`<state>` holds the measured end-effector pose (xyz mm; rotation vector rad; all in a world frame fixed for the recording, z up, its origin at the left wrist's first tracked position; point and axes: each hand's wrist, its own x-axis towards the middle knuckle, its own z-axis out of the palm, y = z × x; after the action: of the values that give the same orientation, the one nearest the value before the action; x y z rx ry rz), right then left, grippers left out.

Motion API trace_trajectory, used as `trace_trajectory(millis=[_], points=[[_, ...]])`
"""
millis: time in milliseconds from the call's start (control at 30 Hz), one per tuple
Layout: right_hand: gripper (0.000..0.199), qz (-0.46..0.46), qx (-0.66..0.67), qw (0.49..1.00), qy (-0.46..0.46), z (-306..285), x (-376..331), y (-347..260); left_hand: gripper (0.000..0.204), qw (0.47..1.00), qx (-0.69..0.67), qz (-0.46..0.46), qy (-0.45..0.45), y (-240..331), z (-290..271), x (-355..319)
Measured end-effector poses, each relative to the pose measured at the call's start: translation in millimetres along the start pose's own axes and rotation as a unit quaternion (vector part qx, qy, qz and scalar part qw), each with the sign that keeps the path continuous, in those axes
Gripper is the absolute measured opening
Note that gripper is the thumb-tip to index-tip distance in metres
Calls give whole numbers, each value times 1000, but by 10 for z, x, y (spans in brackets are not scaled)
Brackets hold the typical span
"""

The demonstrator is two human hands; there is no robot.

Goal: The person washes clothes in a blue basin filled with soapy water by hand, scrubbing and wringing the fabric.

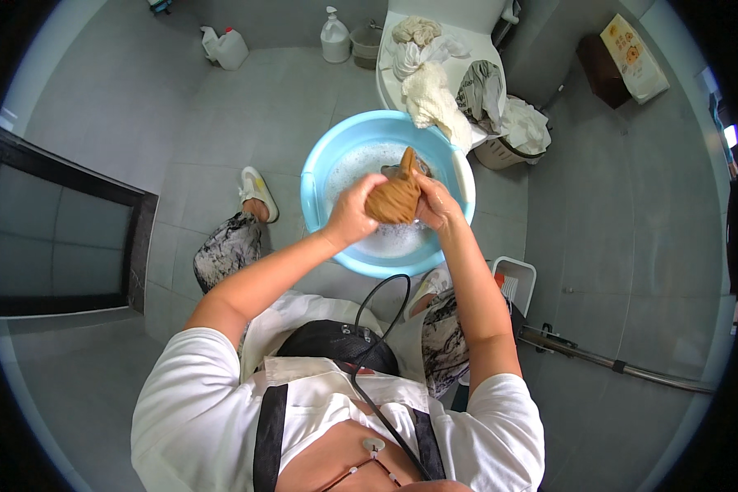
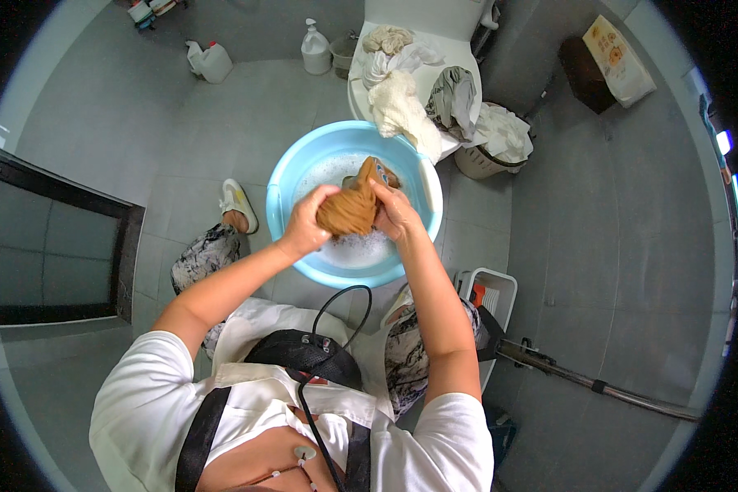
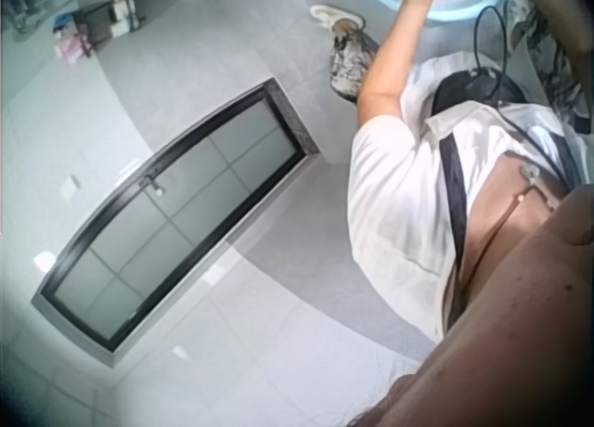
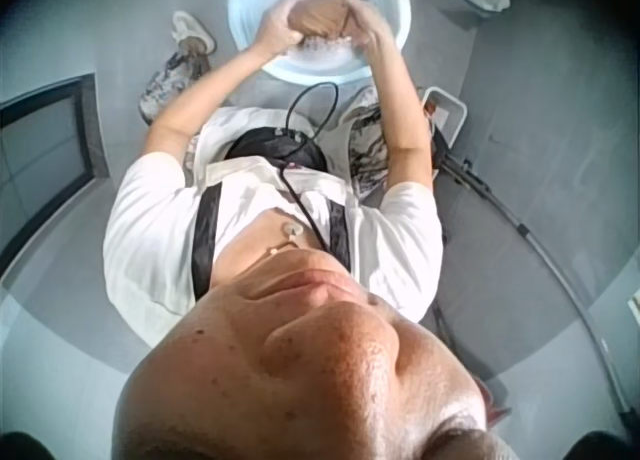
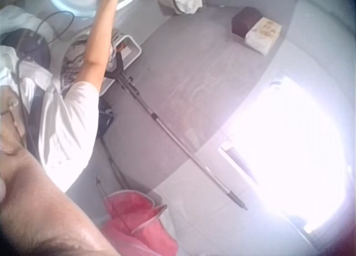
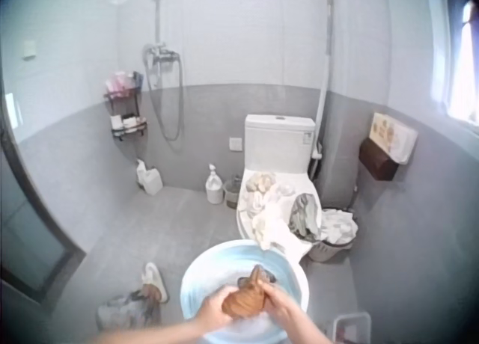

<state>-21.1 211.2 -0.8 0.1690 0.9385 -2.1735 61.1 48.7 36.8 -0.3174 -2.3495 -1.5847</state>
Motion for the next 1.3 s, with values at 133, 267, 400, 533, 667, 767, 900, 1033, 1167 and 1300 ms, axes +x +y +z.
trace_trajectory(millis=[133, 267, 400, 533, 667, 767, 900, 1033, 1167, 1300], points=[[36, -30, -10, 999, 9, 25, 0, -95, 45, 988, 104, 46, -108, -47, 108, -155], [48, -67, -85, 993, -40, 150, -113, -261, 56, 957, 175, 106, -206, -172, 237, -271], [54, -149, -397, 904, -47, 180, -156, -317, 48, 918, 214, 58, -330, -308, 158, -232], [59, -138, -732, 660, 97, 95, -162, -288, 37, 855, 313, -144, -389, -504, 42, -63], [72, -54, -839, 527, 123, 156, -126, -197, 47, 875, 356, -208, -253, -581, -7, 2], [81, 7, -872, 483, 80, 128, -27, -74, 62, 868, 382, -188, -257, -716, 100, 55], [87, 91, -892, 438, 64, 29, 162, 155, 61, 840, 394, -199, -316, -936, 295, 71], [72, 92, -902, 414, 80, -136, 283, 285, 37, 846, 350, -220, -337, -1055, 339, 110], [35, 95, -892, 436, 77, -431, 441, 330, 24, 852, 290, -301, -315, -1360, 449, 171], [28, 64, -874, 463, 131, -440, 533, 249, 37, 902, 47, -421, -80, -1246, 400, 346]])
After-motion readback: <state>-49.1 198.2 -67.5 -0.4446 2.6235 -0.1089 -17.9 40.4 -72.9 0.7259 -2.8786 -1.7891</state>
